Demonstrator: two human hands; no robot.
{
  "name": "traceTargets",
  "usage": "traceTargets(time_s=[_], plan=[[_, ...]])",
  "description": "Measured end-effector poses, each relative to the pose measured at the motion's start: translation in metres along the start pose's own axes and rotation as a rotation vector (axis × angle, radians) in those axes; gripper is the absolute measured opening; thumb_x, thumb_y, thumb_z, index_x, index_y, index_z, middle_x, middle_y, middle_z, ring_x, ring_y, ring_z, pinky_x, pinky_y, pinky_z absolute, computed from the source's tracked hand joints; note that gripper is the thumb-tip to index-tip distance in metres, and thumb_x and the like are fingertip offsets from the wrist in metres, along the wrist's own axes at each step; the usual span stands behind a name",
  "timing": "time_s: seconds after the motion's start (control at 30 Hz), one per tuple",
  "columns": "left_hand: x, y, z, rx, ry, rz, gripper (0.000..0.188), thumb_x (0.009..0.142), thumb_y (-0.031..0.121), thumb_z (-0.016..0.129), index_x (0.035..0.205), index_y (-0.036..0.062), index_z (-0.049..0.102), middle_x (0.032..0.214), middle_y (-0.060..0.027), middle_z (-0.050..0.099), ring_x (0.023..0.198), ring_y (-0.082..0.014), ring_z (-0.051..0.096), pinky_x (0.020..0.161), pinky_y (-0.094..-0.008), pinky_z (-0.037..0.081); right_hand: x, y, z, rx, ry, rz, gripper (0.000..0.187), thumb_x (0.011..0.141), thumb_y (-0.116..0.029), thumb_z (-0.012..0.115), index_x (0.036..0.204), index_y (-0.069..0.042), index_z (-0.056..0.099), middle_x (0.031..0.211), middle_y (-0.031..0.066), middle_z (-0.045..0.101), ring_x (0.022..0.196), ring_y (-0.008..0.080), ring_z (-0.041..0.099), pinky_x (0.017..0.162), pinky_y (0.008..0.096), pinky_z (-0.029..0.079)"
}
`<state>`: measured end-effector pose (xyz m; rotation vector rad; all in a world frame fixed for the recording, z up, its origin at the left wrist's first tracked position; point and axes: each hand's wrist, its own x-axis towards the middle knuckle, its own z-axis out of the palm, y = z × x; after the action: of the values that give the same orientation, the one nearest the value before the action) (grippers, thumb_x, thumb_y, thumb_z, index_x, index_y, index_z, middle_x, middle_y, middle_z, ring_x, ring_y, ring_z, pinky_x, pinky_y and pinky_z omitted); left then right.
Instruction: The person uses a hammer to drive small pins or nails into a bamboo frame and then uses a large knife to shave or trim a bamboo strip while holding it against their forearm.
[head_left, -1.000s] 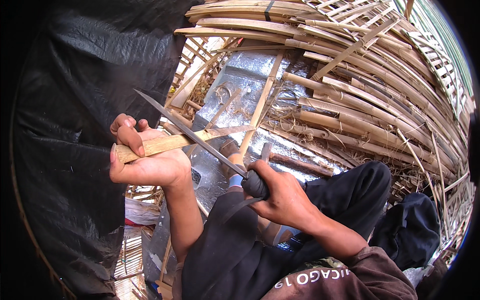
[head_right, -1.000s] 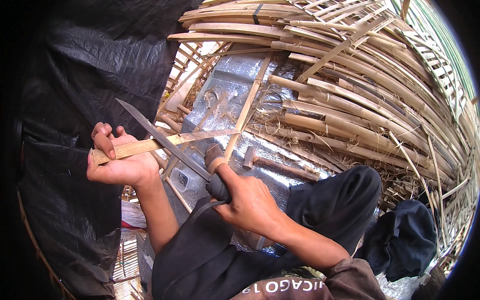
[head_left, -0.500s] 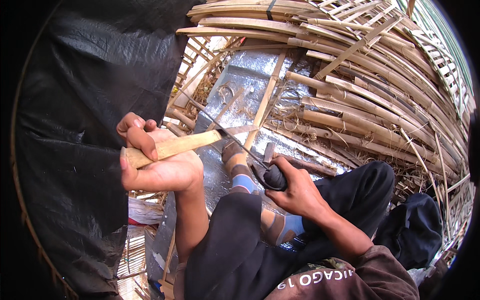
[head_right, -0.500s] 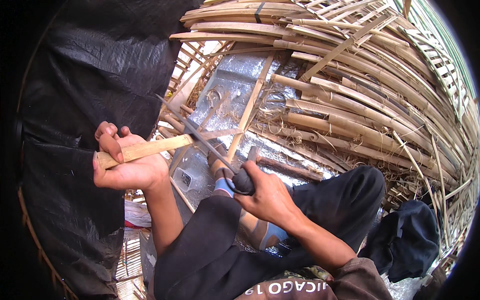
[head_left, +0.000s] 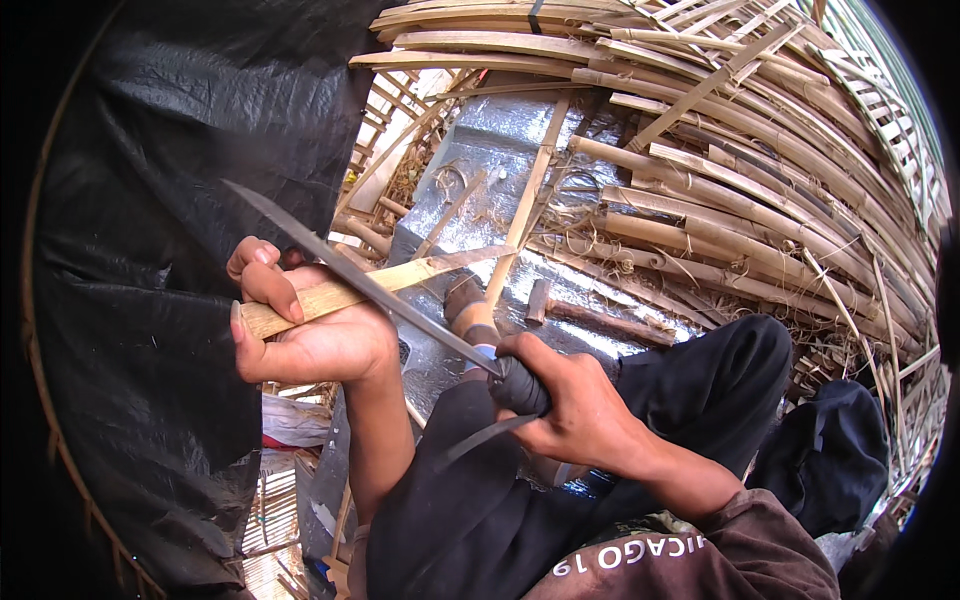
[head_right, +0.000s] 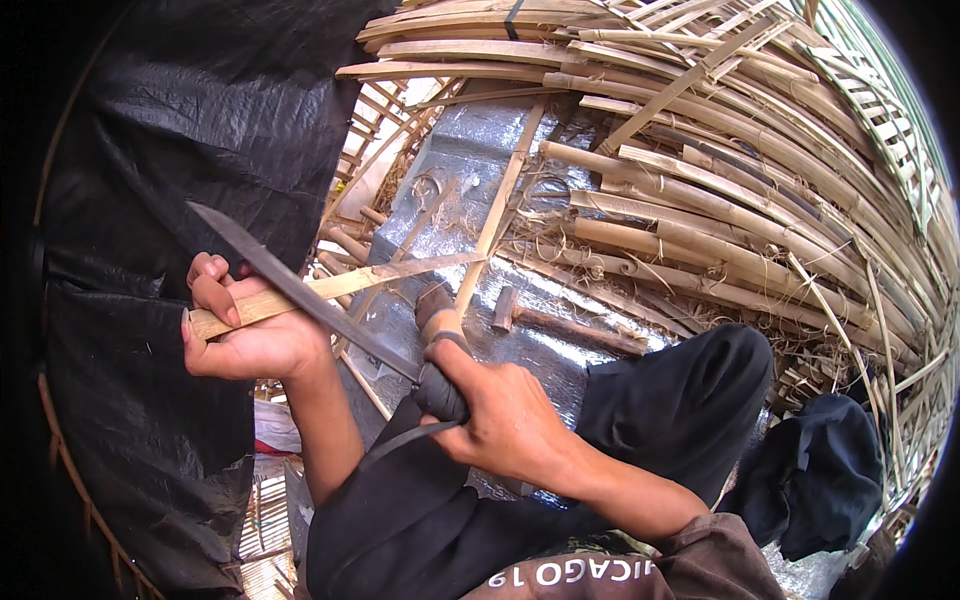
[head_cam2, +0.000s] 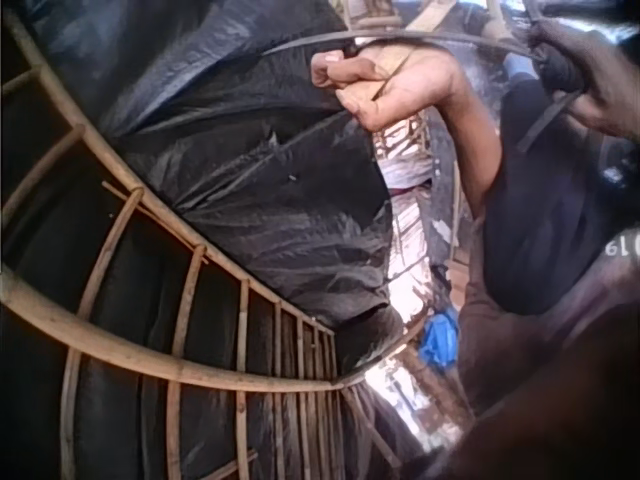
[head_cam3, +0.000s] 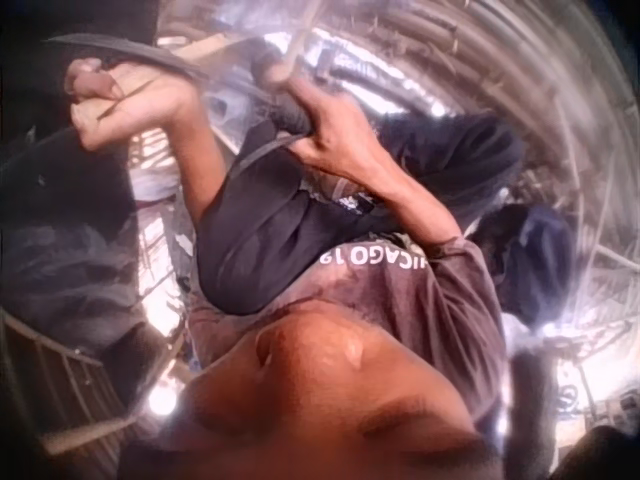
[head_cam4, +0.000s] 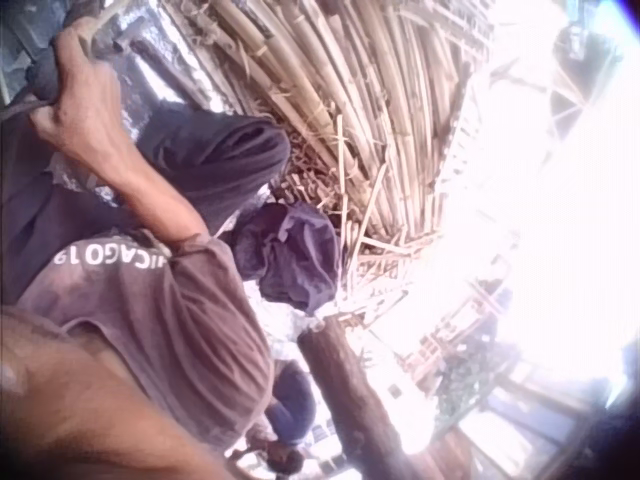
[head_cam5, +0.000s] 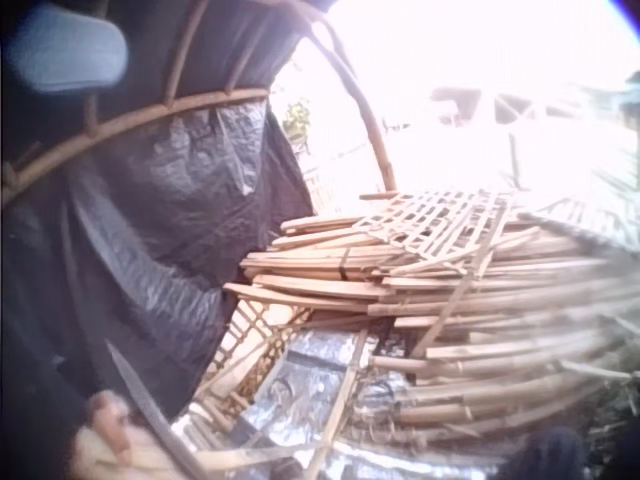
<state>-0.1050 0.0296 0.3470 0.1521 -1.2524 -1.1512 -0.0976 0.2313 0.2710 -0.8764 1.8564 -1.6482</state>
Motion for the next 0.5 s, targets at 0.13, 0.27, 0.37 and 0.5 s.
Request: traceTargets(time_s=[0.13, 0.27, 0.37, 0.5], plan=[[0.003, 0.007, 0.004, -0.002, 0.031, -0.013, 0.036, 0.084, 0.045, 0.033, 0.06, 0.0189, 0.027, 0.074, 0.0006, 0.039, 0.094, -0.012, 0.038, 0.08, -0.0314, 0.032, 0.02, 0.048, 0.005, -0.161, 0.02, 0.138, 0.041, 0.077, -0.019, 0.072, 0.11, -0.005, 0.054, 0.082, 0.0257, 0.066, 0.083, 0.048, 0.063, 0.07, 0.0511, 0.05], [0.003, 0.003, 0.003, -0.041, -0.015, -0.006, 0.037, 0.084, 0.046, 0.033, 0.059, 0.0193, 0.027, 0.071, 0.0009, 0.038, 0.094, -0.0136, 0.038, 0.081, -0.0316, 0.032, 0.017, 0.071, -0.002, -0.097, 0.128, 0.22, 0.04, 0.077, -0.021, 0.074, 0.108, -0.003, 0.054, 0.089, 0.0269, 0.066, 0.087, 0.0476, 0.064, 0.072, 0.051, 0.05], [0.003, -0.001, -0.003, -0.109, -0.127, -0.018, 0.038, 0.084, 0.047, 0.033, 0.059, 0.0196, 0.026, 0.071, 0.0004, 0.037, 0.094, -0.0145, 0.038, 0.082, -0.0323, 0.032, 0.008, 0.033, -0.002, -0.02, 0.04, 0.094, 0.038, 0.077, -0.018, 0.073, 0.107, -0.004, 0.054, 0.078, 0.0242, 0.065, 0.078, 0.0466, 0.064, 0.066, 0.0491, 0.049], [0.002, 0.001, -0.003, -0.178, -0.17, -0.027, 0.039, 0.082, 0.048, 0.035, 0.057, 0.0192, 0.026, 0.069, 0.0005, 0.035, 0.093, -0.0165, 0.038, 0.087, -0.0349, 0.032, 0.009, -0.012, -0.013, -0.004, -0.079, 0.04, 0.041, 0.075, -0.012, 0.072, 0.112, -0.004, 0.055, 0.083, 0.0184, 0.067, 0.077, 0.038, 0.068, 0.069, 0.0404, 0.052]])
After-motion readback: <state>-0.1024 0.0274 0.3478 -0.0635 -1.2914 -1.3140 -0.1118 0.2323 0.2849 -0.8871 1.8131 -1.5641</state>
